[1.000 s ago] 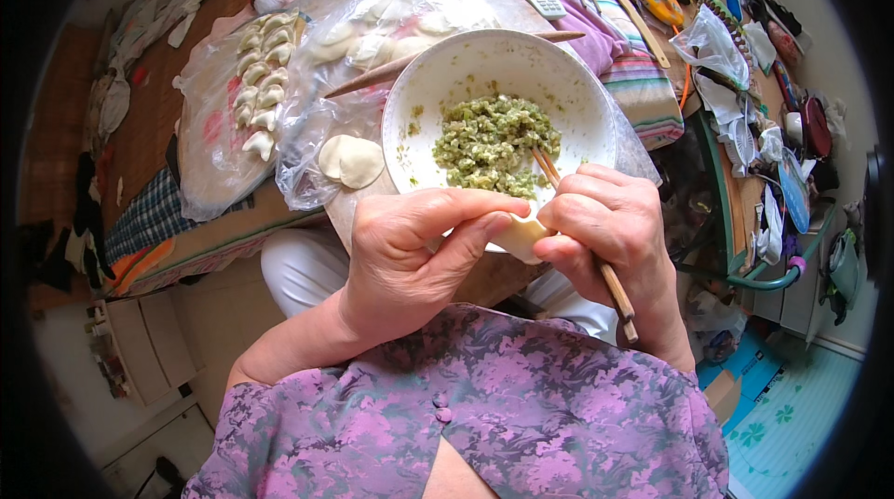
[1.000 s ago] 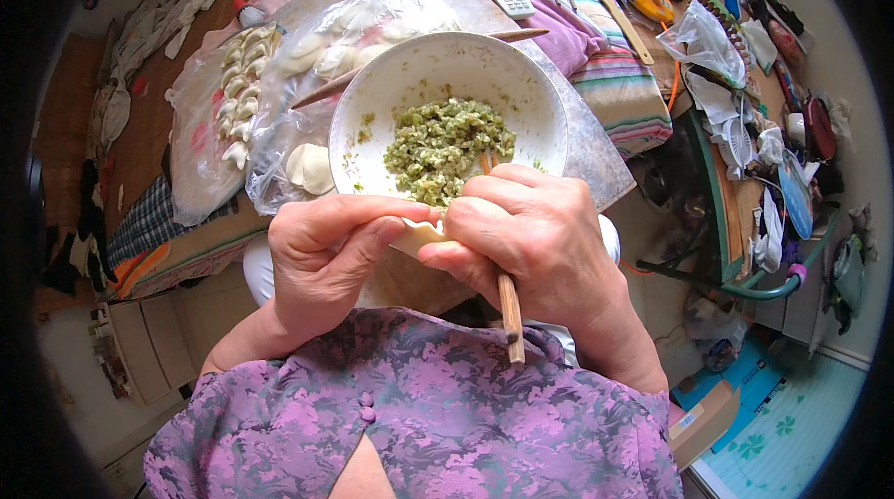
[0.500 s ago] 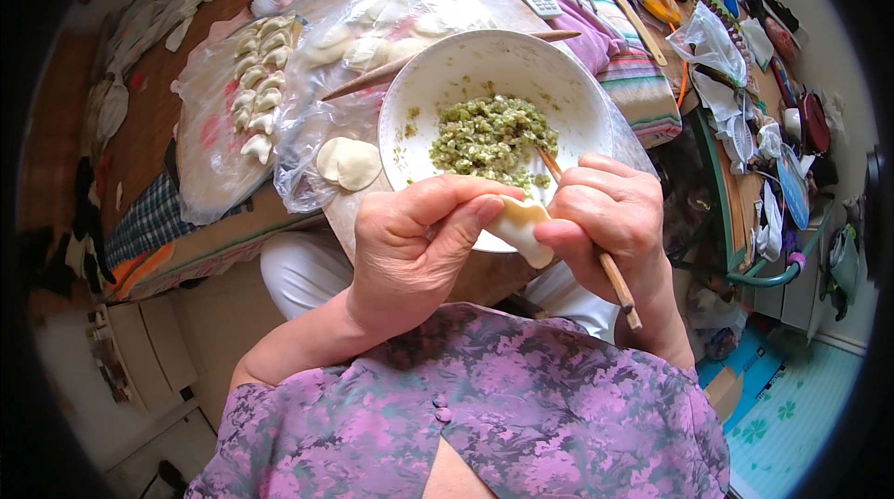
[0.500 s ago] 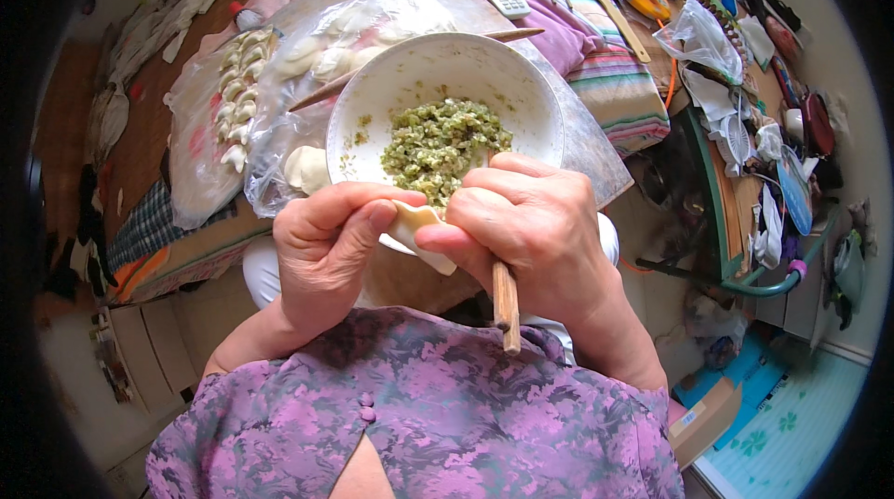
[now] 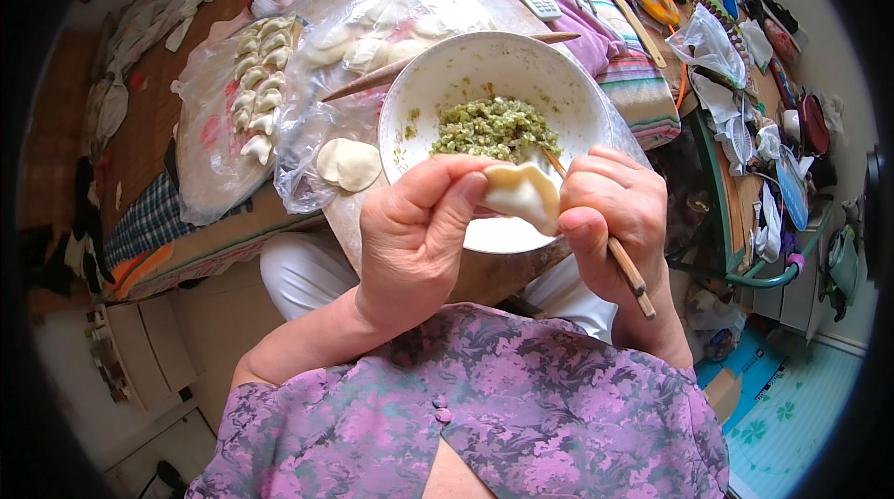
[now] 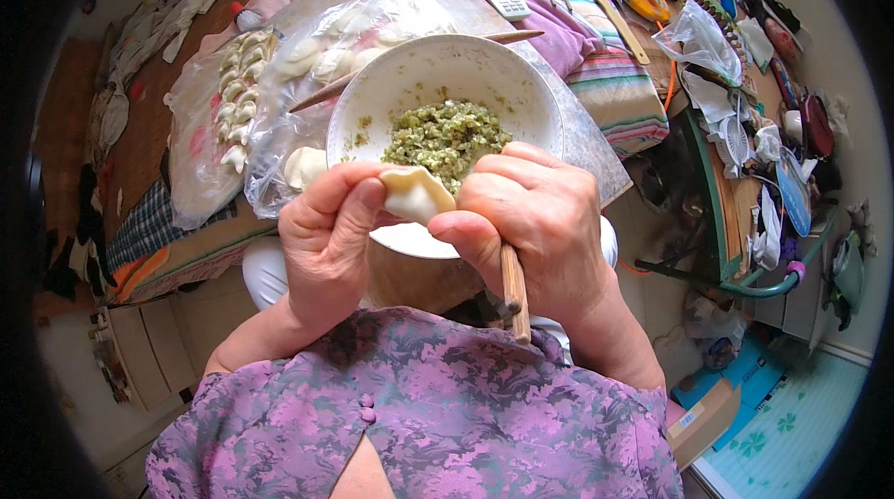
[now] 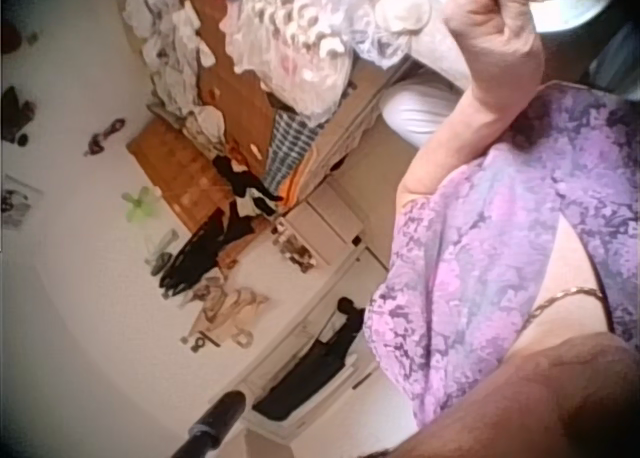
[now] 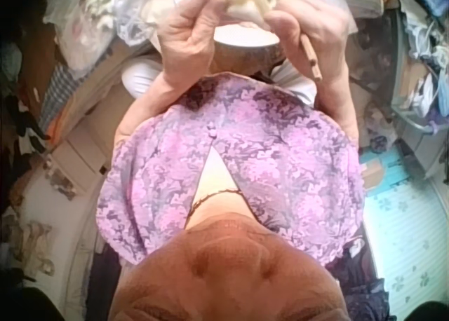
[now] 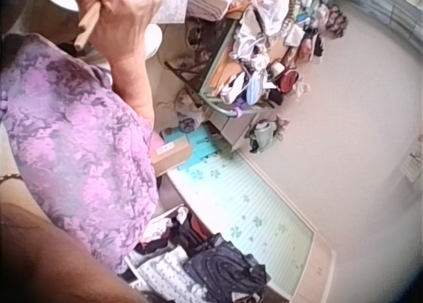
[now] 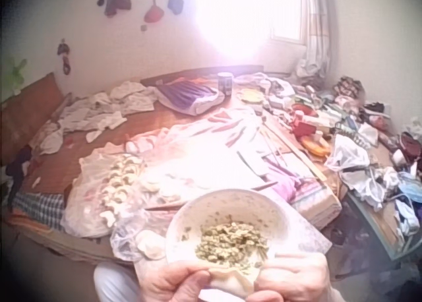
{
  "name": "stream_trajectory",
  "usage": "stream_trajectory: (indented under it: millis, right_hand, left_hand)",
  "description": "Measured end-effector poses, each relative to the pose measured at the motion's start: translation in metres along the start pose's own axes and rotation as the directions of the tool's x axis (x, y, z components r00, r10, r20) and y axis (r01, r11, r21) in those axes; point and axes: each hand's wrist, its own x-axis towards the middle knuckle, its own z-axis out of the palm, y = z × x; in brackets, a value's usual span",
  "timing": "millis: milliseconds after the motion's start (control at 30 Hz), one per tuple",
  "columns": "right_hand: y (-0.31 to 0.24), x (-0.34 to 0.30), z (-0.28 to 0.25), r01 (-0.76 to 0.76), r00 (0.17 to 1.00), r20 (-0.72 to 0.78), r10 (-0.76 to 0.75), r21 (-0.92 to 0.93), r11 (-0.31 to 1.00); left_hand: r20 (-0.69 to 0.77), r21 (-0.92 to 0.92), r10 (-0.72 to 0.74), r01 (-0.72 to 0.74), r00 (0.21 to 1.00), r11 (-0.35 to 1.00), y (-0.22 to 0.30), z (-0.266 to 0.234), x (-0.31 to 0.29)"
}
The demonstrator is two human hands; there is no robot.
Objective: The person prepares dumplings by placing a portion of filling onto a dough circle with chopsticks and then pinching the edges closed by hand.
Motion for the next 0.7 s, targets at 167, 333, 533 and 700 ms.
stream_trajectory:
  millis: [167,333,533,700]
  right_hand:
    - [0.003,-0.003,0.006,-0.050,0.993,-0.103,0.049,-0.002,0.999]
    - [0.003,-0.001,0.006,-0.013,0.996,-0.091,0.016,0.032,0.999]
    - [0.003,-0.001,0.008,-0.041,0.995,-0.092,0.043,0.019,0.999]
    - [0.005,-0.003,0.009,-0.027,0.993,-0.113,0.029,0.021,0.999]
  left_hand:
    - [-0.022,-0.163,-0.069,0.064,0.997,0.985,0.009,0.012,0.003]
    - [0.051,-0.171,-0.072,0.080,0.996,0.982,0.001,0.004,-0.004]
    - [-0.069,-0.275,-0.071,0.049,0.995,0.960,0.003,0.016,0.002]
    - [-0.051,-0.308,-0.056,0.038,0.997,0.951,-0.008,0.016,0.000]
